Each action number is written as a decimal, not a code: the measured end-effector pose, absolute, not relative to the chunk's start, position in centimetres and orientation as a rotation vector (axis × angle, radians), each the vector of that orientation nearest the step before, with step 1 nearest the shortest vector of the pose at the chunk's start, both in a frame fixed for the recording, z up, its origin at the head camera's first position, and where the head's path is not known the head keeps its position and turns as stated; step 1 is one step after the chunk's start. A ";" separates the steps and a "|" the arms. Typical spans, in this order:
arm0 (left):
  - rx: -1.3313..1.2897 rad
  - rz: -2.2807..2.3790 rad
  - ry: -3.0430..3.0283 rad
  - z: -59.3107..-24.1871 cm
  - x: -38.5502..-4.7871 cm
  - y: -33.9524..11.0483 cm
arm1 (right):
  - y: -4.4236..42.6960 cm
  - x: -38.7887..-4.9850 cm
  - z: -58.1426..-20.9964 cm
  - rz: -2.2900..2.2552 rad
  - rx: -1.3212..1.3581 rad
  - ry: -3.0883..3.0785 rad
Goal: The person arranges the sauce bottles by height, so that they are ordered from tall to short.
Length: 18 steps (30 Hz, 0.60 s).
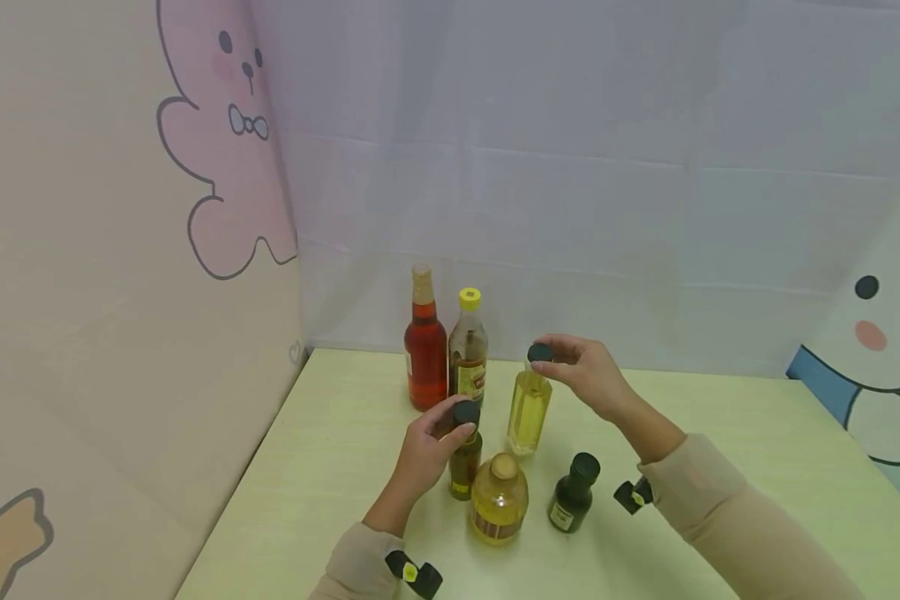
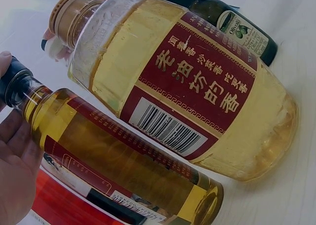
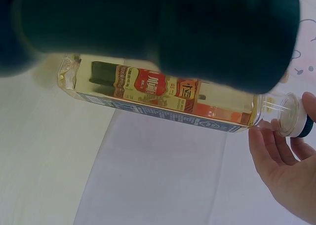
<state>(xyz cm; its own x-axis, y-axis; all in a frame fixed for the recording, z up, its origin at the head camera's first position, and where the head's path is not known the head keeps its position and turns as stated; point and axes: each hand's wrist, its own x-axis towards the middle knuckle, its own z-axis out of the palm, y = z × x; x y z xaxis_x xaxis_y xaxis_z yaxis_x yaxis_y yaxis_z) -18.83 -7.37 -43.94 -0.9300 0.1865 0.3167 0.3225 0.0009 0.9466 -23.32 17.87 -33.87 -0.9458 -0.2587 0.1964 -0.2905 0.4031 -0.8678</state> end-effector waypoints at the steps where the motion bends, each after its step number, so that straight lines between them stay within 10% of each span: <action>1: -0.546 -2.079 -2.156 -44.0 -18.8 -7.4 | 17.8 -23.4 -33.8 1.626 0.514 -2.603; 18: -0.566 -2.089 -2.150 -44.1 -19.1 -7.5 | 17.4 -24.8 -33.6 1.607 0.493 -2.645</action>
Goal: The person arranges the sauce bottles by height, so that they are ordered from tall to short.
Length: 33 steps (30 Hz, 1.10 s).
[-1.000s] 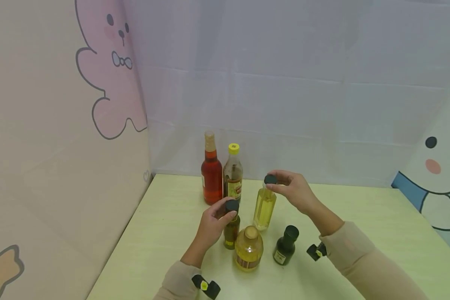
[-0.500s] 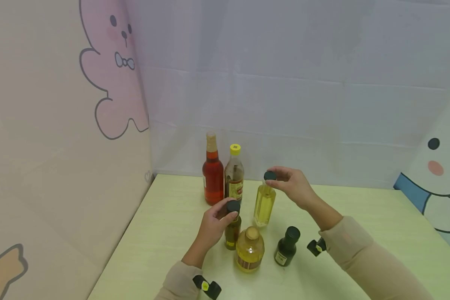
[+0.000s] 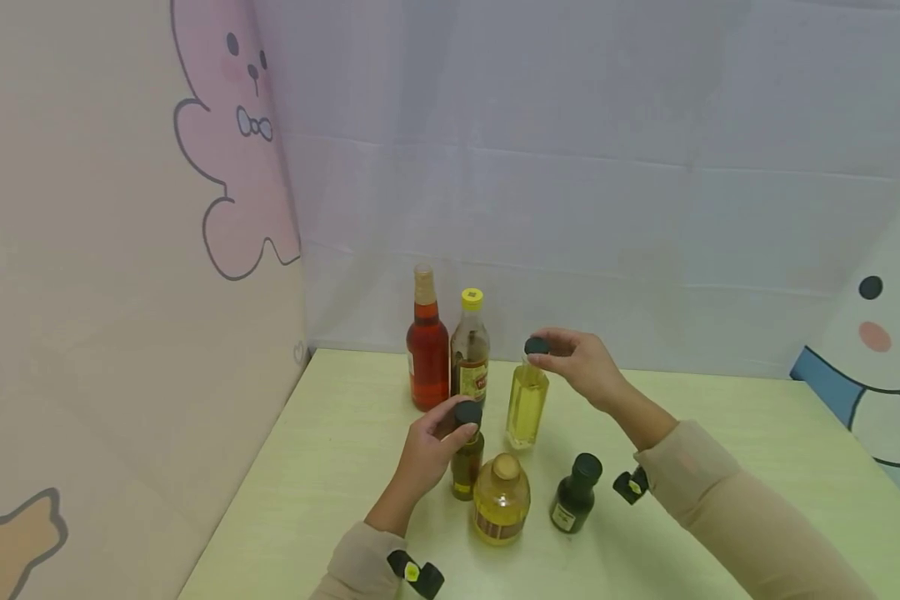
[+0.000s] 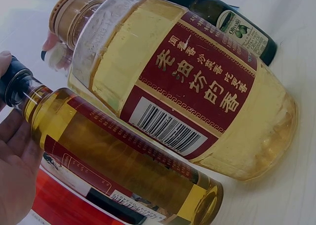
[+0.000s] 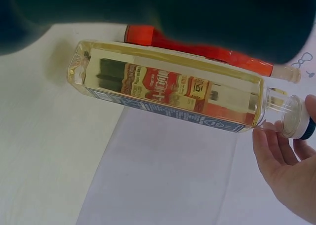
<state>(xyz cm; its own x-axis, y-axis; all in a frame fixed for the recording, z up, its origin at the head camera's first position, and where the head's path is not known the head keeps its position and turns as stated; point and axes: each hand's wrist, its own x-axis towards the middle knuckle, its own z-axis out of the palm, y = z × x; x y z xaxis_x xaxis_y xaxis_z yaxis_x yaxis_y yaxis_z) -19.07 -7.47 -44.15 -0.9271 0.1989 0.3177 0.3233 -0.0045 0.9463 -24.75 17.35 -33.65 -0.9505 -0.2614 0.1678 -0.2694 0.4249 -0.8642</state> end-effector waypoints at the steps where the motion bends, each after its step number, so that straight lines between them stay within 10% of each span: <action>1: -0.568 -2.088 -2.150 -44.1 -19.1 -7.5 | 17.3 -24.9 -33.7 1.606 0.490 -2.646; 33: -0.532 -2.045 -2.181 -44.1 -19.0 -7.4 | 16.3 -28.0 -34.2 1.679 0.441 -2.651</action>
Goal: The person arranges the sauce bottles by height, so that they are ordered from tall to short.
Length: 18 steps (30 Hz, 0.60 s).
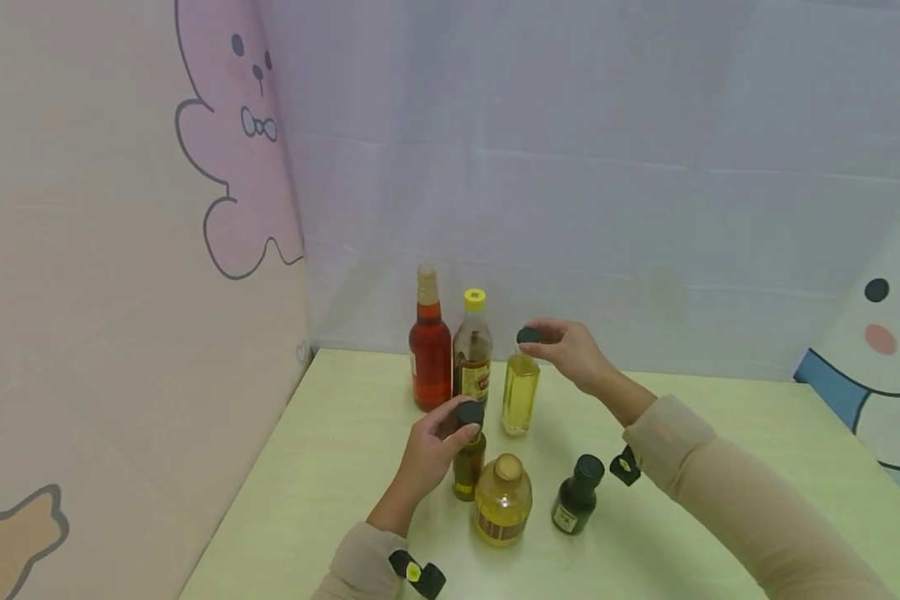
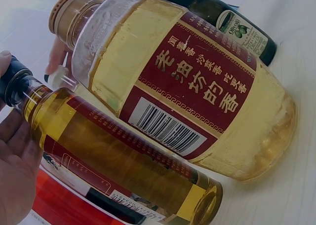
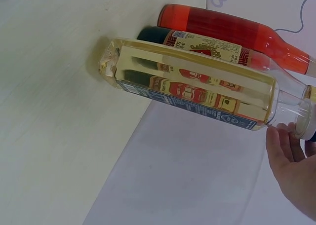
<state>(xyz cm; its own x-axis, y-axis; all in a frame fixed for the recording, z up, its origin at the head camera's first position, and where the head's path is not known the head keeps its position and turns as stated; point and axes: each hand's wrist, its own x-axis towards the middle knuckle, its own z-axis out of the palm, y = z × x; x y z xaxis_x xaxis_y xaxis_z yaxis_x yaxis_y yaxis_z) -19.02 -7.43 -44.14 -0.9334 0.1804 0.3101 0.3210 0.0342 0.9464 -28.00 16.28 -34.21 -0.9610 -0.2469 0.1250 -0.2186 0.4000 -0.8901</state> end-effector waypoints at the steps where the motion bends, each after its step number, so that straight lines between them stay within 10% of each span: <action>1: -0.527 -2.044 -2.185 -44.2 -19.0 -7.4 | 16.3 -28.1 -34.3 -1.649 -0.438 2.608; 18: -0.533 -2.049 -2.183 -44.0 -19.0 -7.5 | 16.1 -29.6 -35.3 -1.705 -0.464 2.540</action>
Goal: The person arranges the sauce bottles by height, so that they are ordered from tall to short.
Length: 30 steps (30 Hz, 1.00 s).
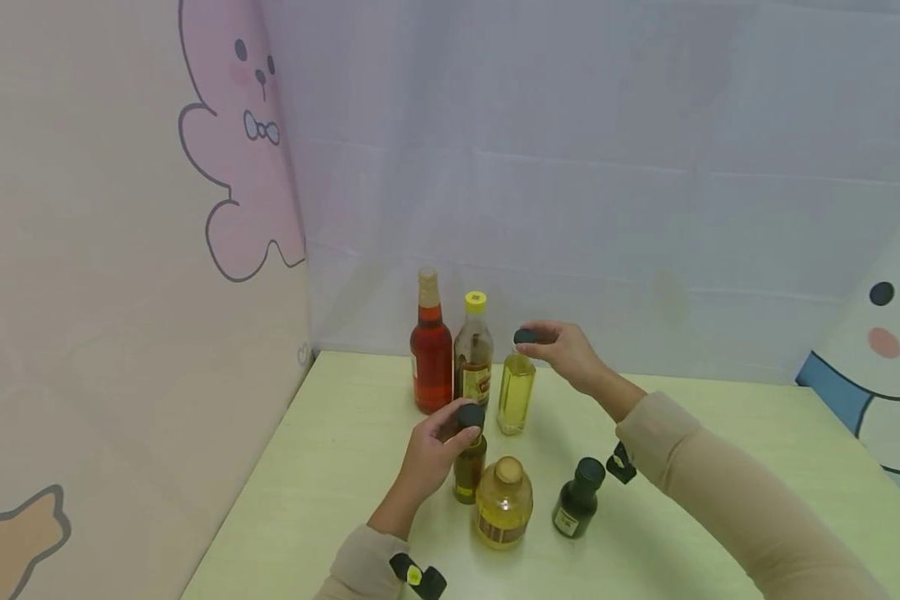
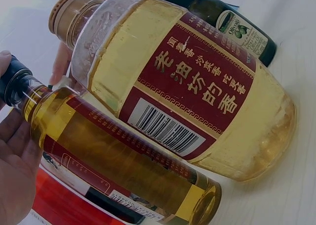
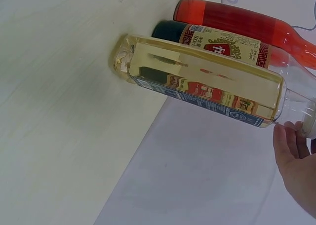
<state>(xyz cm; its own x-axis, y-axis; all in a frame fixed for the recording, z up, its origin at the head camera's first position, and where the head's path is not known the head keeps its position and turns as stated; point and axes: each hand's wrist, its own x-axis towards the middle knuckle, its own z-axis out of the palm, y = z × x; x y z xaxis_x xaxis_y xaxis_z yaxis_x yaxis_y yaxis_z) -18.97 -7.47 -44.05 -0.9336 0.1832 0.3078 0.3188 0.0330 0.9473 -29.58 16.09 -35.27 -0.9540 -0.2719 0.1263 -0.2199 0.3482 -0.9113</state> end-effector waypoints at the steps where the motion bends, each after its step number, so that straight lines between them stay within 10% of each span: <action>1: -0.536 -2.051 -2.180 -44.1 -19.0 -7.5 | 16.1 -29.6 -35.3 -1.707 -0.463 2.539; 30: -0.539 -2.059 -2.184 -44.0 -19.1 -7.2 | 14.8 -31.1 -35.7 -1.739 -0.395 2.584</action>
